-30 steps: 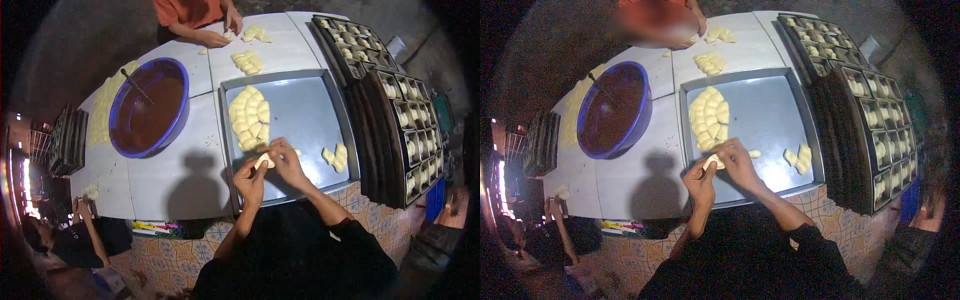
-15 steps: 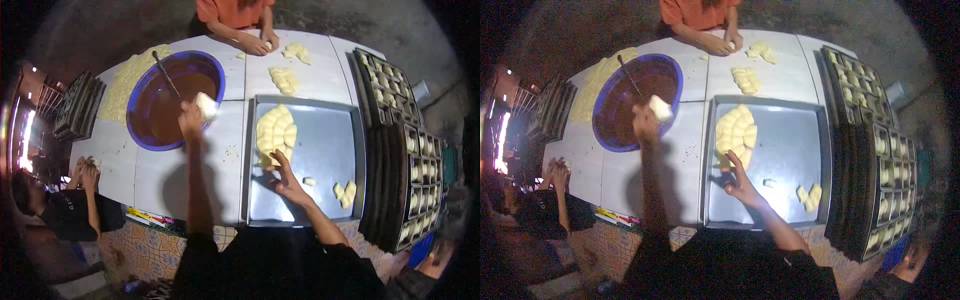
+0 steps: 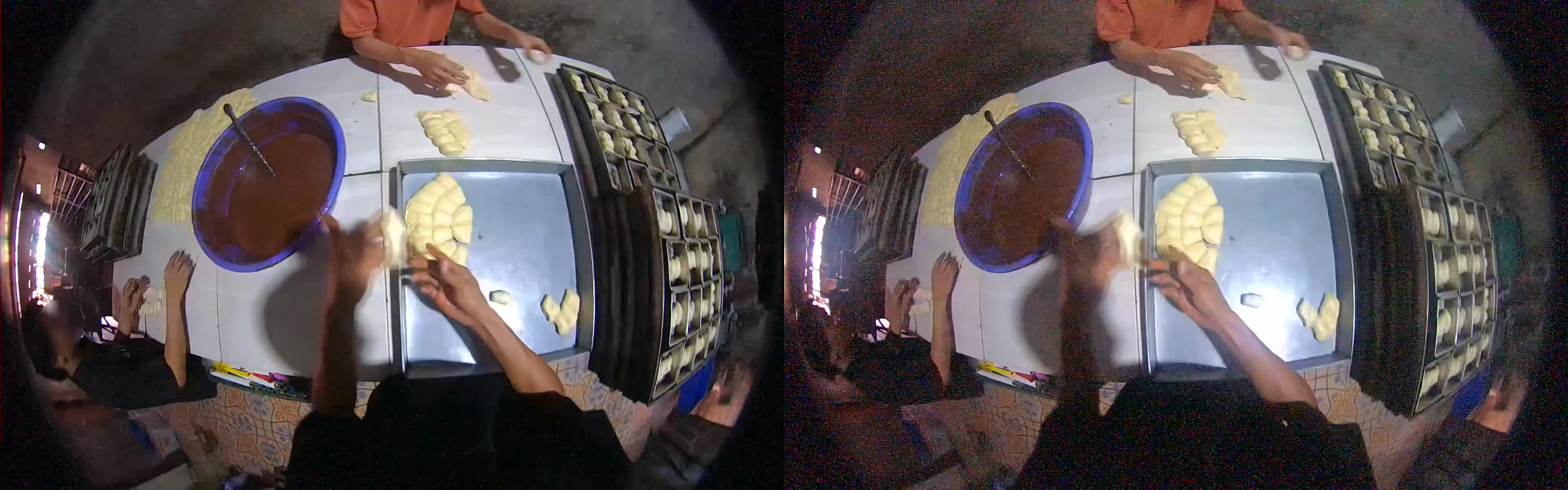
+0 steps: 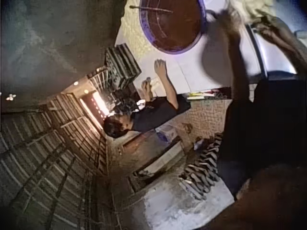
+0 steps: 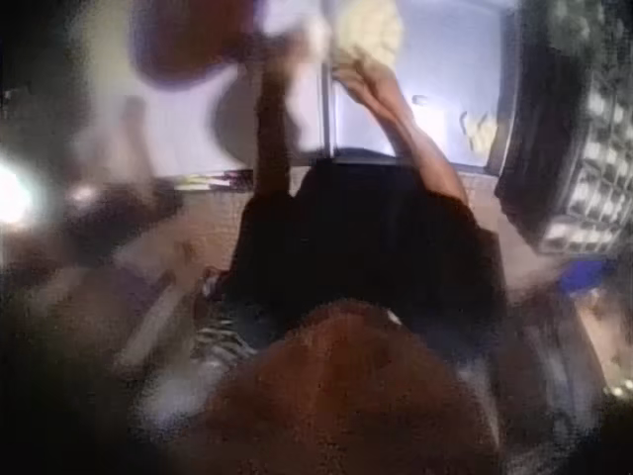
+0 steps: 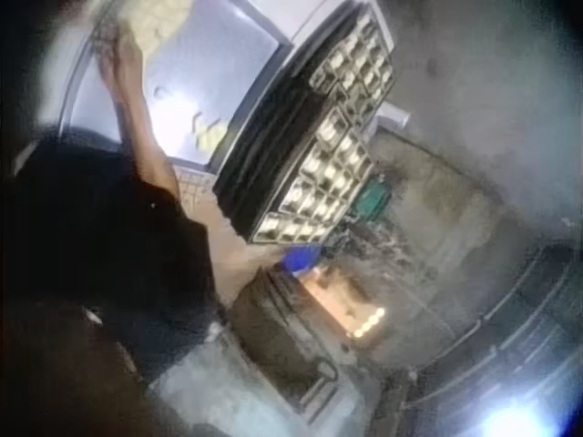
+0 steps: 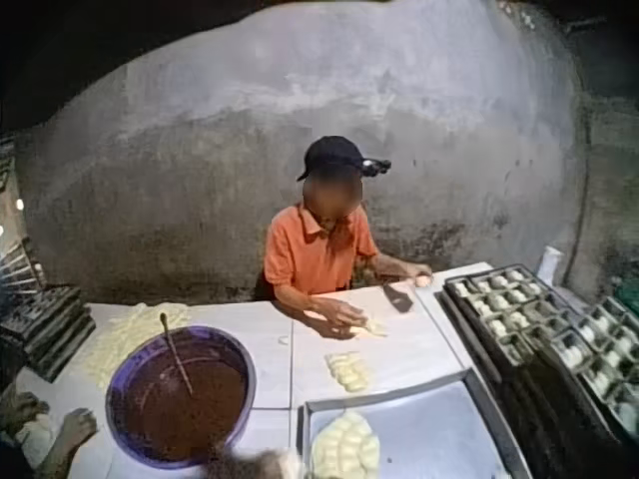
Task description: The person shapes dough pieces by hand, folding and pinching them around filling, and places the formed dough balls onto a metal tray.
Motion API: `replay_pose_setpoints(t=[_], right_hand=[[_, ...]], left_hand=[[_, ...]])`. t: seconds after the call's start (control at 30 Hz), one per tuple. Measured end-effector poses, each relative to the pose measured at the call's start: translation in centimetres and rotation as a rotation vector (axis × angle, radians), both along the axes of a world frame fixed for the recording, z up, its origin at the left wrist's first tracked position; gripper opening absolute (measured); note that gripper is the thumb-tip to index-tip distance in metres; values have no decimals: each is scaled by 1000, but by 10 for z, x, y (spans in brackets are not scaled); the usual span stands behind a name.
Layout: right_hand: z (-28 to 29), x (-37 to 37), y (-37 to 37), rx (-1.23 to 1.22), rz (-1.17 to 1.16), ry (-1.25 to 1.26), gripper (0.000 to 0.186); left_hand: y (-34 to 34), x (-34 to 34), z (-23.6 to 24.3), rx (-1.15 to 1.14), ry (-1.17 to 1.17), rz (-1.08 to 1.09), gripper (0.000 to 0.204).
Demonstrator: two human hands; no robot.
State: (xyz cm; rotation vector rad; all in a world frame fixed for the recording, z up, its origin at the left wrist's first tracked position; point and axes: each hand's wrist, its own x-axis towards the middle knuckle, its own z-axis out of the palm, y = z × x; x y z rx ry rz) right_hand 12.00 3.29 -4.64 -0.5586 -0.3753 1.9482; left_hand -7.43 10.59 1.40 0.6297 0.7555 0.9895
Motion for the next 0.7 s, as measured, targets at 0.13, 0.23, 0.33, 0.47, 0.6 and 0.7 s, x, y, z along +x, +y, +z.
replay_pose_setpoints(t=[0.13,0.23,0.33,0.47,0.6,0.7], right_hand=[[3,-9,-16,-65,-196,-468,29],[27,2,-41,469,-364,-1275,38],[22,19,-56,867,-388,-1460,31],[24,40,-67,608,-438,-1069,19],[32,53,-83,740,-375,-1061,27],[21,62,-98,709,-280,-1184,25]], left_hand=[[-68,59,-9,-52,107,187,91],[-98,70,-13,-129,114,263,70],[-116,75,-26,295,539,150,41],[-135,80,-23,233,395,15,25],[-146,91,-29,334,398,-6,23],[-154,100,-31,103,529,-83,22]])
